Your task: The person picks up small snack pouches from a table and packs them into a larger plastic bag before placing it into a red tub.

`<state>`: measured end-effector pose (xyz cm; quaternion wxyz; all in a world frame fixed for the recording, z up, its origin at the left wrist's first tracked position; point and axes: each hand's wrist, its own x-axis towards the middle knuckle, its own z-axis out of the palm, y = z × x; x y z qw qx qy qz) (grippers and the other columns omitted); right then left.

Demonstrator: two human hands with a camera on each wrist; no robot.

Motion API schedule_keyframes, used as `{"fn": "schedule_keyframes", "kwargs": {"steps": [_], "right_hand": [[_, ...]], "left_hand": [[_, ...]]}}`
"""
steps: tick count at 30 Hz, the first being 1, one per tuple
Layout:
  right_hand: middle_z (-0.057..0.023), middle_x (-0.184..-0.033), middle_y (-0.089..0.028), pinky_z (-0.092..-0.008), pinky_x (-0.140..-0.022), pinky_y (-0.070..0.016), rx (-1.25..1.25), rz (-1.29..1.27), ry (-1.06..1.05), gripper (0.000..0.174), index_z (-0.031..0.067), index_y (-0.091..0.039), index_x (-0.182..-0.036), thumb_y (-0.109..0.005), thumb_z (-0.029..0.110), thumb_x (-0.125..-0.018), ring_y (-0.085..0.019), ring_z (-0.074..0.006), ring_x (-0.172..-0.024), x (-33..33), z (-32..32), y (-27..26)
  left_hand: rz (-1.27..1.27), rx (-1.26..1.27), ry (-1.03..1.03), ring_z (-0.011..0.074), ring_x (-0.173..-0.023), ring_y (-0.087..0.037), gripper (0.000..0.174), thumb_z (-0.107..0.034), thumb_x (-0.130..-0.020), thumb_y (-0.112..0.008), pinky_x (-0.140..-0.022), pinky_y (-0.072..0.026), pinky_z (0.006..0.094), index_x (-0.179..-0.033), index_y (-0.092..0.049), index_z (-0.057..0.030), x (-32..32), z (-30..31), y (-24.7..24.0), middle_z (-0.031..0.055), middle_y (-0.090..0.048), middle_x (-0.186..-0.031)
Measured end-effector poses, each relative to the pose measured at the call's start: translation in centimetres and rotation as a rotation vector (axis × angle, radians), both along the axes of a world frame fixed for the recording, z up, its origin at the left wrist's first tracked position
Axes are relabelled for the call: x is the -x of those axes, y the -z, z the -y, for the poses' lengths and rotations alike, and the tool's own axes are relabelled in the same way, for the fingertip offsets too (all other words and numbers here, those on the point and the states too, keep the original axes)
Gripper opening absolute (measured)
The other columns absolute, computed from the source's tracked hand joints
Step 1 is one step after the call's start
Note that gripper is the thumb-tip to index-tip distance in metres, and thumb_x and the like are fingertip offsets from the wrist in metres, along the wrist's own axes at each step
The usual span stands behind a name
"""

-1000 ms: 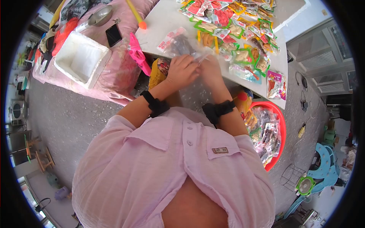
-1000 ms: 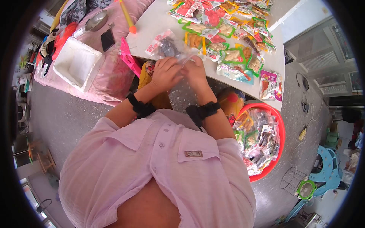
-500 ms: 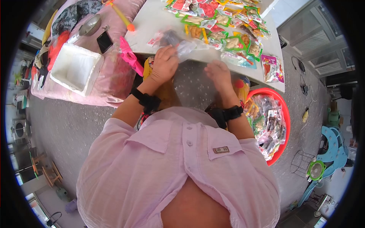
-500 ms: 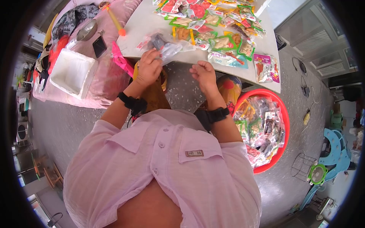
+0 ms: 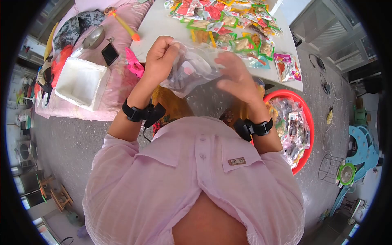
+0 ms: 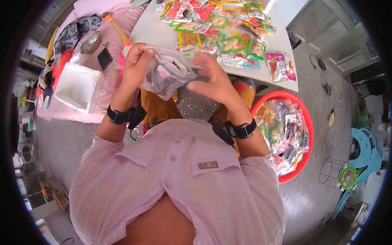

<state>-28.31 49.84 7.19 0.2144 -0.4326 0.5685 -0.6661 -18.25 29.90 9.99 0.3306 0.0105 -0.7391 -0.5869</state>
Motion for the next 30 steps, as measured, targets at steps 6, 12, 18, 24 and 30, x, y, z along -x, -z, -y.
{"fn": "schedule_keyframes", "kwargs": {"steps": [6, 12, 18, 24, 30], "right_hand": [[-0.0023, -0.084, -0.055, -0.0221, -0.066, -0.0418, -0.141, -0.036, 0.257, 0.028, 0.0016, -0.051, -0.096, -0.062, 0.010, -0.072, -0.050, -0.0069, -0.076, -1.8, -0.5, -0.8], [0.0009, -0.075, -0.054, -0.0187, -0.060, -0.0390, -0.109, 0.173, 0.246, 0.010, 0.0019, -0.055, -0.083, -0.057, 0.008, -0.076, -0.047, -0.0050, -0.068, -0.5, -1.8, 0.7], [0.0023, -0.070, -0.053, -0.0180, -0.057, -0.0377, -0.188, 0.095, 0.347, 0.005, 0.0017, -0.054, -0.077, -0.054, 0.007, -0.077, -0.046, -0.0040, -0.065, -0.8, -3.0, 0.8], [0.0013, -0.068, -0.052, -0.0177, -0.056, -0.0374, -0.181, 0.041, 0.398, 0.004, 0.0015, -0.053, -0.078, -0.052, 0.006, -0.078, -0.045, -0.0044, -0.063, -0.3, -3.9, 1.2], [0.0007, -0.069, -0.052, -0.0195, -0.058, -0.0386, -0.115, 0.081, 0.343, 0.005, 0.0014, -0.053, -0.078, -0.053, 0.006, -0.077, -0.047, -0.0058, -0.065, 0.0, -5.7, 2.3]], "left_hand": [[0.021, -0.521, 0.240, 0.0180, -0.083, -0.054, 0.004, -0.004, -0.082, -0.040, -0.074, -0.0420, 0.0301, -0.083, -0.044, -0.0032, 0.4, -2.7, 1.2, 0.0096, -0.055, -0.085], [0.020, -0.716, 0.362, 0.0184, -0.085, -0.053, 0.003, -0.003, -0.081, -0.041, -0.076, -0.0414, 0.0330, -0.083, -0.044, -0.0044, 1.0, -3.3, 3.0, 0.0099, -0.054, -0.088], [0.258, -0.604, 0.445, 0.0174, -0.085, -0.052, 0.021, -0.004, -0.078, -0.048, -0.079, -0.0399, 0.0316, -0.100, -0.045, -0.0031, 1.3, -3.3, 6.0, 0.0061, -0.053, -0.092], [0.387, -0.438, 0.518, 0.0070, -0.080, -0.048, 0.021, -0.006, -0.076, -0.053, -0.068, -0.0398, 0.0223, -0.097, -0.050, -0.0041, 1.7, -4.6, 7.0, 0.0010, -0.053, -0.089], [0.418, -0.529, 0.465, 0.0068, -0.075, -0.047, 0.019, -0.003, -0.075, -0.053, -0.066, -0.0395, 0.0213, -0.094, -0.051, -0.0050, 2.1, -4.8, 8.4, -0.0001, -0.052, -0.083]]}}
